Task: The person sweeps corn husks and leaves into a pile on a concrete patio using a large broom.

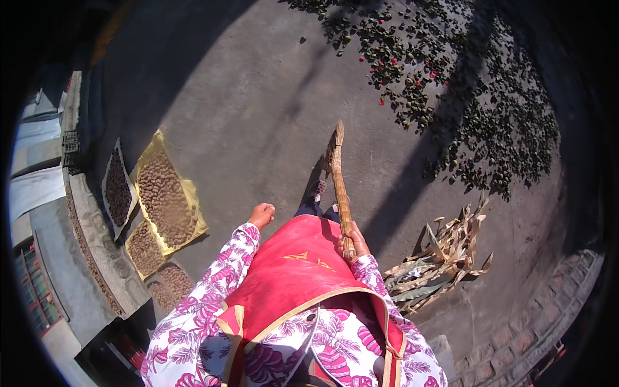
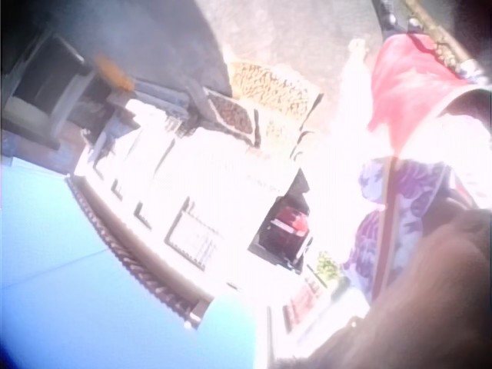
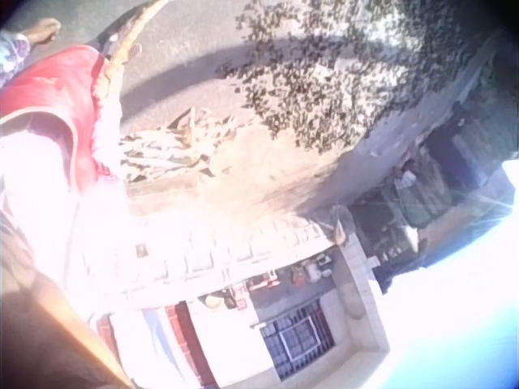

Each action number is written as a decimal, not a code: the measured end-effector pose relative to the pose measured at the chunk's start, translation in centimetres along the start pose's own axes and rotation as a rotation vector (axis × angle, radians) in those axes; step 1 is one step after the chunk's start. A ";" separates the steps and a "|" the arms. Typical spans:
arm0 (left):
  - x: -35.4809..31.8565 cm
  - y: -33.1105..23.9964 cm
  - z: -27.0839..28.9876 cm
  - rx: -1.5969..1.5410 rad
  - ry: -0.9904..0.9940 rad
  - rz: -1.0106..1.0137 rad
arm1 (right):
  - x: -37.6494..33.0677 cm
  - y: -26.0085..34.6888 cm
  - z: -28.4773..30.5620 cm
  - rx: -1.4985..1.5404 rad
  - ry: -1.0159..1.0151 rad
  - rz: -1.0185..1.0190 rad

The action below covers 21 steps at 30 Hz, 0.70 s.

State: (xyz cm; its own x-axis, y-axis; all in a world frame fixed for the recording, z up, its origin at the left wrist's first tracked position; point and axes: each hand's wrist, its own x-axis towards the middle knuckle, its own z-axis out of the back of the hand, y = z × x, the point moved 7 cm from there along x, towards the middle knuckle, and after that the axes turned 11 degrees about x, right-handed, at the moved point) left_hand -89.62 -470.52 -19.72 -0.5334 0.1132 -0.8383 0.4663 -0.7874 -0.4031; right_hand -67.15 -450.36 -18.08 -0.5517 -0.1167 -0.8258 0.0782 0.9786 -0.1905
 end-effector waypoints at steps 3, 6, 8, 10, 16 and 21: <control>-1.5 -1.2 -0.4 -0.021 0.007 -0.013 | 3.2 -2.5 -2.0 -0.149 -0.010 -0.090; -2.6 -2.5 -0.8 -0.027 0.023 -0.026 | 5.9 -3.8 -2.8 -0.223 0.010 -0.135; -2.6 -2.9 -0.8 -0.057 0.041 -0.022 | 6.9 -3.7 -1.9 -0.206 -0.016 -0.178; -2.1 -3.3 -0.6 -0.006 0.039 -0.070 | 7.2 -2.3 -0.3 -0.087 -0.041 -0.196; 0.6 -2.1 2.6 0.075 0.028 -0.097 | 1.8 5.8 6.0 0.094 -0.114 0.032; 3.2 -1.3 8.6 0.058 0.047 -0.163 | 1.7 8.7 3.0 0.144 -0.198 0.163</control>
State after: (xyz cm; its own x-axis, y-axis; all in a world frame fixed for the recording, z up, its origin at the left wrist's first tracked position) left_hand -98.02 -474.29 -18.75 -0.5639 0.2694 -0.7806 0.3340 -0.7901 -0.5140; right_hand -64.97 -442.52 -22.74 -0.3503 -0.0049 -0.9366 0.2772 0.9546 -0.1087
